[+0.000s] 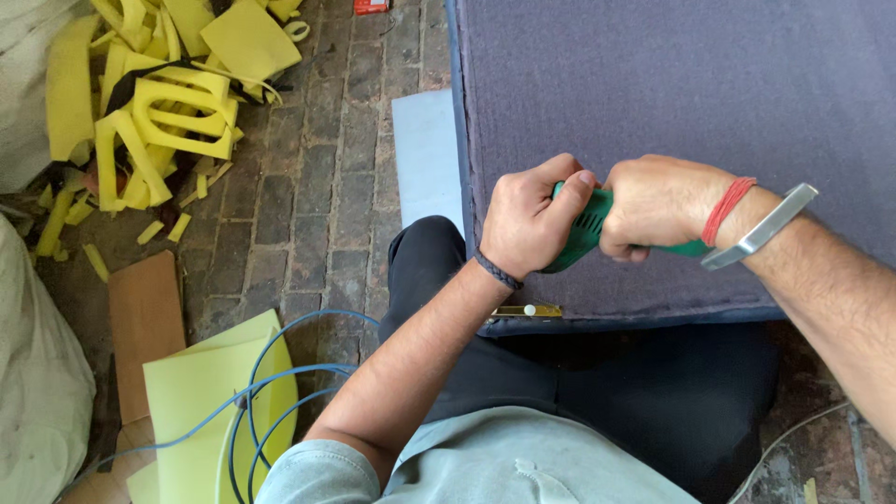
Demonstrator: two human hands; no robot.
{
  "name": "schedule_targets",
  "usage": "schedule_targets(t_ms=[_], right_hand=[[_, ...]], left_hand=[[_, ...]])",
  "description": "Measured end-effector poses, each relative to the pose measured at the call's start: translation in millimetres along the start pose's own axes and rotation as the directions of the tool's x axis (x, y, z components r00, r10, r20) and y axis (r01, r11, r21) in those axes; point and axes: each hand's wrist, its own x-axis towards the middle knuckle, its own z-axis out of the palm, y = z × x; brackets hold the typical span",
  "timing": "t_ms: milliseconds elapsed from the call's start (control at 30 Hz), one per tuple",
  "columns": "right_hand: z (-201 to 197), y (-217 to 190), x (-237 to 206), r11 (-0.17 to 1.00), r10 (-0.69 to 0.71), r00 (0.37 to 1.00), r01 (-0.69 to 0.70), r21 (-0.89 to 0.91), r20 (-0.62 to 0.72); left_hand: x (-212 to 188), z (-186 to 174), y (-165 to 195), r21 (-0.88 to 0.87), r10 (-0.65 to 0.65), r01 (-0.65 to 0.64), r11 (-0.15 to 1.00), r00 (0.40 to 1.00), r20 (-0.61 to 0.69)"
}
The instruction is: The person uses a corded electric drill to fasten four gold corner brackets to the underside of a grey upholstered cushion. They position each bracket, drive screws into the corners, and then flip the cushion upright to show the finished assembly.
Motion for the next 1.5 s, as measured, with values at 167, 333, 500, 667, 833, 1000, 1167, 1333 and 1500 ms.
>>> schedule_targets(t_ms=[167,333,500,667,833,1000,1167,1333,1500], right_hand=[[8.6,1.6,5.0,0.999,0.043,0.999,-0.043,0.034,-0.008],[15.3,4.3,4.1,0.992,0.064,0.998,-0.066,0.106,0.020],[16.6,3.4,1.5,0.990,0.038,0.999,-0.040,0.135,0.015],[17.0,3.6,-13.7,0.996,0.058,0.998,-0.057,0.063,-0.008],[21.6,4.3,-14.1,0.990,0.056,0.998,-0.051,0.129,-0.031],[39.2,41.4,-1.8,0.958,-0.068,0.992,0.093,0.271,-0.102],[65.1,108.4,-12.1,0.827,-0.086,0.990,0.136,0.546,-0.116],[76.8,174.3,-29.0,0.694,0.115,0.989,-0.015,0.720,-0.090],[91.4,208.8,-36.4,0.581,0.139,0.989,-0.036,0.813,-0.055]], left_hand=[[-4.4,2.2,-7.7,0.036,0.017,-0.017,0.999,1.000,0.003],[-5.5,5.6,-13.7,0.024,0.034,-0.034,0.999,0.999,0.026],[-9.5,7.8,-12.2,0.037,0.049,-0.049,0.998,0.999,0.003],[-14.6,10.6,0.3,0.064,0.037,-0.037,0.997,0.999,0.008],[-10.0,6.1,3.7,0.030,0.018,-0.020,0.999,0.997,0.070],[-11.6,5.4,-9.6,-0.059,0.076,-0.064,0.996,0.970,0.231],[-46.7,-32.6,-41.9,0.100,-0.235,0.229,0.968,0.971,0.053],[-47.8,-2.8,-79.4,0.381,-0.103,-0.255,0.889,0.698,0.709],[-36.6,34.1,-90.6,0.453,-0.271,-0.366,0.813,0.450,0.851]])
